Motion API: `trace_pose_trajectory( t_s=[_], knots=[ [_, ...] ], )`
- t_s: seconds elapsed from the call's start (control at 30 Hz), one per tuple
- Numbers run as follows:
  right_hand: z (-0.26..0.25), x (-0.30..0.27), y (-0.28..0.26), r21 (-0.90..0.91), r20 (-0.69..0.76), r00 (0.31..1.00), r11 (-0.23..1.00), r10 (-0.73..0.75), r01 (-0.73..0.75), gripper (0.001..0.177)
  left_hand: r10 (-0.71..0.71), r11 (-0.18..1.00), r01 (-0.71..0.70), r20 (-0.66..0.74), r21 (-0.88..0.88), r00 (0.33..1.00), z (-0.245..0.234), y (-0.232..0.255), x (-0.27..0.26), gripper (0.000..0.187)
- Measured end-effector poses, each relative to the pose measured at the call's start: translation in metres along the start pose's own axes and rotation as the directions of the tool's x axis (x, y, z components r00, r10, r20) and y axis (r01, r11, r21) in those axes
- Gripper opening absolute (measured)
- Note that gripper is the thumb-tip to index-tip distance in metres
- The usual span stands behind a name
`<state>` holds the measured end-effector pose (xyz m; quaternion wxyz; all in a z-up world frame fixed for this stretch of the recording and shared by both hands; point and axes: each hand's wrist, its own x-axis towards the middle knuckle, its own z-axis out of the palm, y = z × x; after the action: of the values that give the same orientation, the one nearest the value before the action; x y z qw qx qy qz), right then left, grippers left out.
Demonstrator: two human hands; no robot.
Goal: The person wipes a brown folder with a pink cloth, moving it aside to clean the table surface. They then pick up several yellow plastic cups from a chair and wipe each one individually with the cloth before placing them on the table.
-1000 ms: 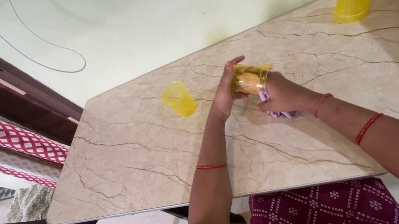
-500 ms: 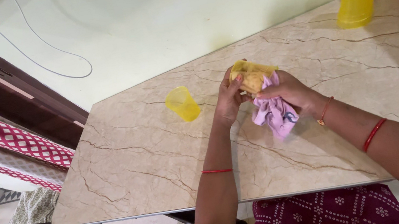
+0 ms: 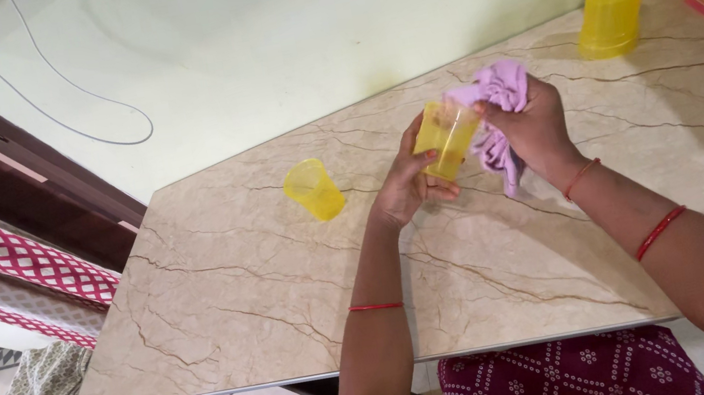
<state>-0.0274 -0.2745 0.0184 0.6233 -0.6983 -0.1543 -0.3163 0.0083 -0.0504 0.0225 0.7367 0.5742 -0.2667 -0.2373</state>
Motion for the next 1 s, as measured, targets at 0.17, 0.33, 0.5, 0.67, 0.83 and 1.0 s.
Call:
trace_pose_trajectory(
  t_s=[0.17,0.33,0.5,0.67,0.83,1.0],
  knots=[
    [0.017,-0.008,-0.038,-0.437,0.317,0.904,0.802,-0.286,0.407,0.046,0.016,0.998,-0.028,-0.182,-0.062,0.983,0.001,-0.019,0.016,0.078],
    [0.046,-0.026,-0.041,-0.53,0.566,0.73,0.51,-0.383,0.678,0.06,0.223,0.673,-0.125,0.04,-0.729,0.974,-0.038,-0.069,0.038,0.066],
    [0.03,-0.02,-0.02,-0.319,0.465,0.84,0.832,-0.279,0.454,0.06,0.091,0.876,-0.18,-0.214,-0.448,0.973,-0.024,-0.05,0.035,0.056],
    [0.025,-0.016,-0.019,-0.17,0.33,0.93,0.958,-0.164,0.229,0.091,0.135,0.984,-0.164,-0.3,-0.074,0.944,-0.014,-0.046,0.03,0.054],
    [0.037,-0.019,-0.028,-0.342,0.446,0.882,0.881,-0.155,0.328,0.109,0.153,0.972,-0.192,-0.26,-0.133,0.954,-0.018,-0.045,0.03,0.057],
    [0.032,-0.018,-0.028,-0.145,0.365,0.931,0.988,0.005,0.051,0.112,0.129,0.926,-0.206,-0.247,-0.316,0.96,0.002,-0.037,0.027,0.063]
  ],
)
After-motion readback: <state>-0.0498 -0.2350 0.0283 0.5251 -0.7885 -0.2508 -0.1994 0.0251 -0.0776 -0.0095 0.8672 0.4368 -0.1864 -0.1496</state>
